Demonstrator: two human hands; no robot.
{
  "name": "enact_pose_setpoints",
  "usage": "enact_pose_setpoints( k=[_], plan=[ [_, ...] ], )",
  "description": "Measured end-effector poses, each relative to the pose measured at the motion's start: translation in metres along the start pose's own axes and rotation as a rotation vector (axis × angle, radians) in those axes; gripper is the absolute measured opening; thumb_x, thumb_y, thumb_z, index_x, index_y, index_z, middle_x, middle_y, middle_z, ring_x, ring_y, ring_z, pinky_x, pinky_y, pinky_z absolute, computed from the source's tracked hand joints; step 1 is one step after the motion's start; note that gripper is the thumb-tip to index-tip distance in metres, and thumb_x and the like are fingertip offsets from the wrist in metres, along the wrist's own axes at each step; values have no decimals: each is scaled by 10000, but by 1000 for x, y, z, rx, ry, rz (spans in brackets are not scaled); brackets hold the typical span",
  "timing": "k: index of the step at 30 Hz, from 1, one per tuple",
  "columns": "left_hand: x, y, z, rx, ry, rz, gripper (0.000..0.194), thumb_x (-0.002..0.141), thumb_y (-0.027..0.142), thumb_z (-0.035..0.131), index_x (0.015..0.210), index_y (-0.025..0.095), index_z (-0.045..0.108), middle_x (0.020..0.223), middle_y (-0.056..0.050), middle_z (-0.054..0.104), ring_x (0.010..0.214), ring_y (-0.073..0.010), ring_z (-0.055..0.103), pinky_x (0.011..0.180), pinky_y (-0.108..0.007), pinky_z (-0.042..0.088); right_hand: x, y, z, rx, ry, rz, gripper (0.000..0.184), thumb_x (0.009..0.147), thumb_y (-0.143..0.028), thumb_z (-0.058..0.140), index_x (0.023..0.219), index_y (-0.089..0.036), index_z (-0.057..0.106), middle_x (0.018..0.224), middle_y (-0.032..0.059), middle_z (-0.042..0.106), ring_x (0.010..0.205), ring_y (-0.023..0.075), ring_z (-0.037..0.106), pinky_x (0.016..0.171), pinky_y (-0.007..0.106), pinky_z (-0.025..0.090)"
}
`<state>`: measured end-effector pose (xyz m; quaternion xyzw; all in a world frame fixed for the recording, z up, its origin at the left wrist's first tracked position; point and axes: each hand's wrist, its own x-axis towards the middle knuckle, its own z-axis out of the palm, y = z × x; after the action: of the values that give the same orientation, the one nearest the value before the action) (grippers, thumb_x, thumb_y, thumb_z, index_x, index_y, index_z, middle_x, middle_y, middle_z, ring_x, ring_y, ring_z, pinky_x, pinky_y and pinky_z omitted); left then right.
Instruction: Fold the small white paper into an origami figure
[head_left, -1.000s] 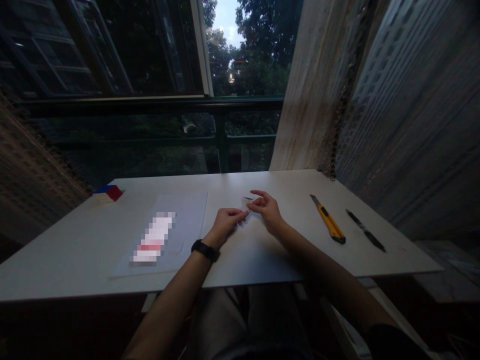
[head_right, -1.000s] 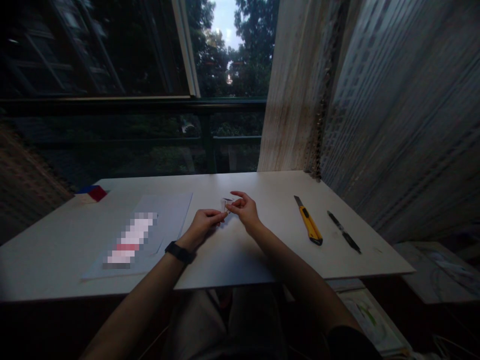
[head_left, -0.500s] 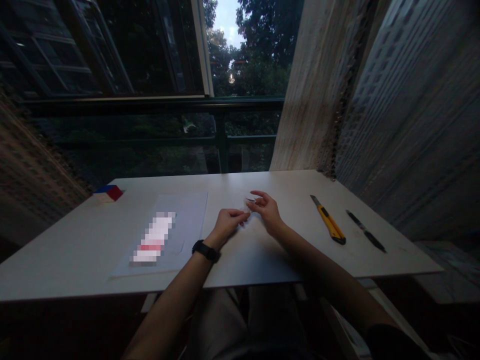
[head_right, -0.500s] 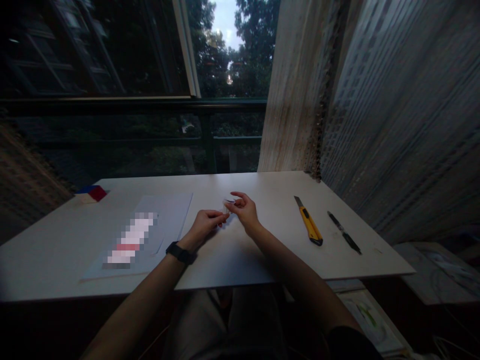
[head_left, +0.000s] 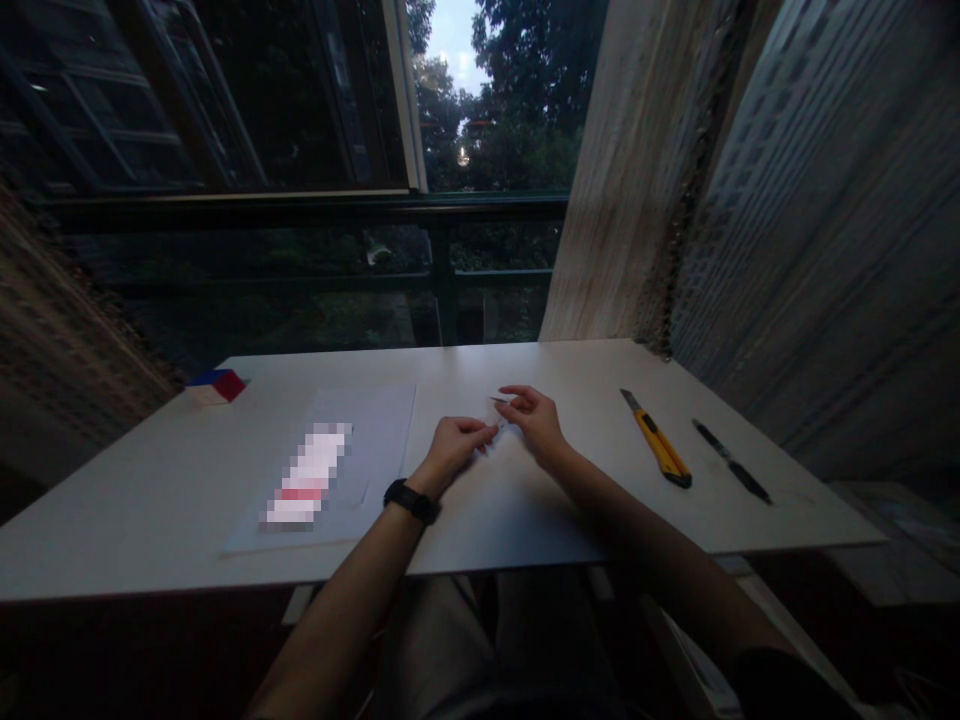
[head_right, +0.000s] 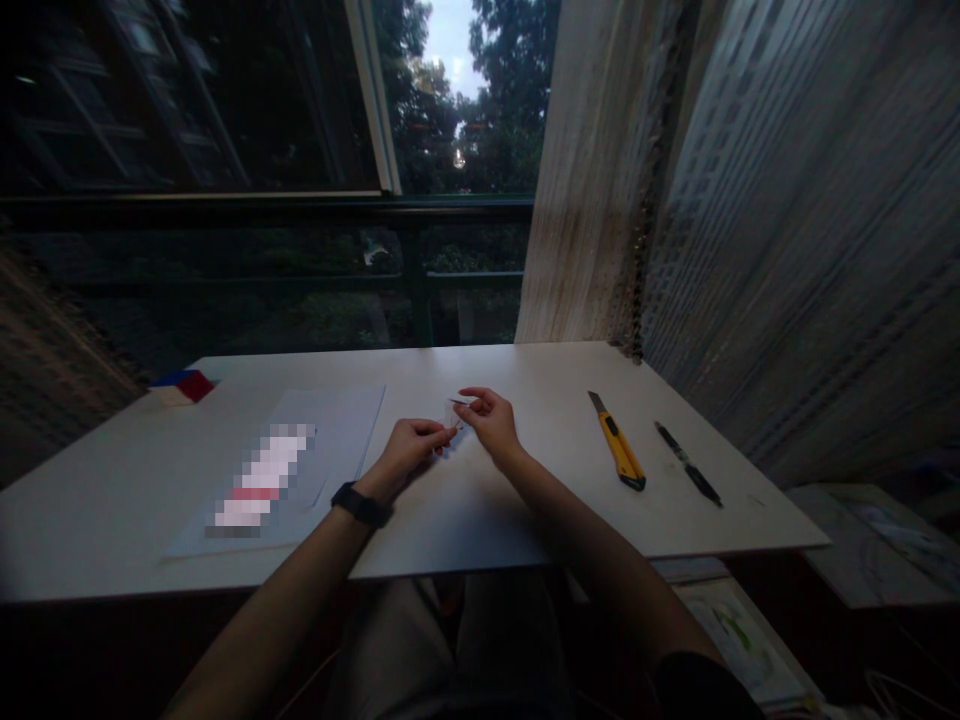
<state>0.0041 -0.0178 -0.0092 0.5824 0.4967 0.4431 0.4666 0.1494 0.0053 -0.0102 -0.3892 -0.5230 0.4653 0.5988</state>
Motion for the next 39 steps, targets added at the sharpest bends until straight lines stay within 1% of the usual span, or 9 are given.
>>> enact_pose_setpoints(
  k=[3, 8, 17, 22, 27, 31, 35, 39],
  plan=[
    [1, -2, 0, 13, 4, 3, 279, 589, 396, 704, 546, 126, 650, 502, -26, 583, 447, -90, 452, 457, -233, 304, 0, -1, 1, -18, -3, -4, 353, 577, -329, 704, 877, -160, 628, 559, -48, 514, 517, 96, 467, 519, 243, 344],
    [2, -3, 0, 19, -3, 12, 271, 598, 380, 698, 545, 118, 651, 502, -31, 583, 475, -99, 476, 489, -235, 331, -1, -2, 3, -46, -6, -14, 322, 592, -313, 690, 865, -156, 625, 540, -54, 495, 496, 90, 457, 500, 237, 348],
    [-2, 2, 1, 3, 3, -38, 276, 603, 381, 696, 535, 120, 639, 467, -17, 557, 418, -76, 412, 437, -226, 273, 1, 0, 4, -64, 43, 10, 302, 569, -322, 700, 804, -142, 640, 568, -21, 558, 529, 108, 510, 519, 250, 397],
    [-1, 3, 1, 14, -5, -32, 281, 590, 383, 703, 547, 110, 648, 488, -22, 573, 446, -79, 438, 454, -219, 283, 2, 1, 4, -40, 54, 47, 329, 544, -322, 705, 803, -125, 653, 582, -5, 596, 533, 111, 530, 527, 248, 419],
    [-1, 1, 1, -4, -7, -46, 295, 582, 400, 710, 560, 112, 654, 486, -23, 574, 429, -74, 426, 442, -215, 270, 2, 1, 3, -49, 51, 50, 333, 558, -330, 698, 815, -123, 656, 614, 12, 622, 547, 119, 548, 535, 252, 437],
    [1, -1, 0, 1, 8, -58, 349, 603, 457, 691, 568, 111, 663, 459, -21, 555, 396, -66, 385, 424, -218, 247, 2, 1, 4, -71, 37, 44, 335, 578, -340, 688, 836, -128, 657, 654, 26, 638, 569, 124, 557, 562, 264, 454],
    [2, -4, -1, -14, 32, -24, 345, 588, 452, 704, 551, 111, 663, 495, -37, 585, 441, -82, 434, 452, -220, 284, 1, 1, 5, -71, 20, 30, 345, 588, -351, 681, 851, -130, 650, 664, 27, 628, 584, 129, 558, 571, 271, 454],
    [3, -5, -1, 1, 49, -2, 328, 592, 434, 706, 557, 110, 669, 512, -45, 599, 477, -94, 460, 472, -220, 294, 1, 3, 5, -63, -8, 3, 335, 596, -347, 679, 858, -142, 643, 617, -5, 580, 565, 118, 536, 555, 262, 434]
  ],
)
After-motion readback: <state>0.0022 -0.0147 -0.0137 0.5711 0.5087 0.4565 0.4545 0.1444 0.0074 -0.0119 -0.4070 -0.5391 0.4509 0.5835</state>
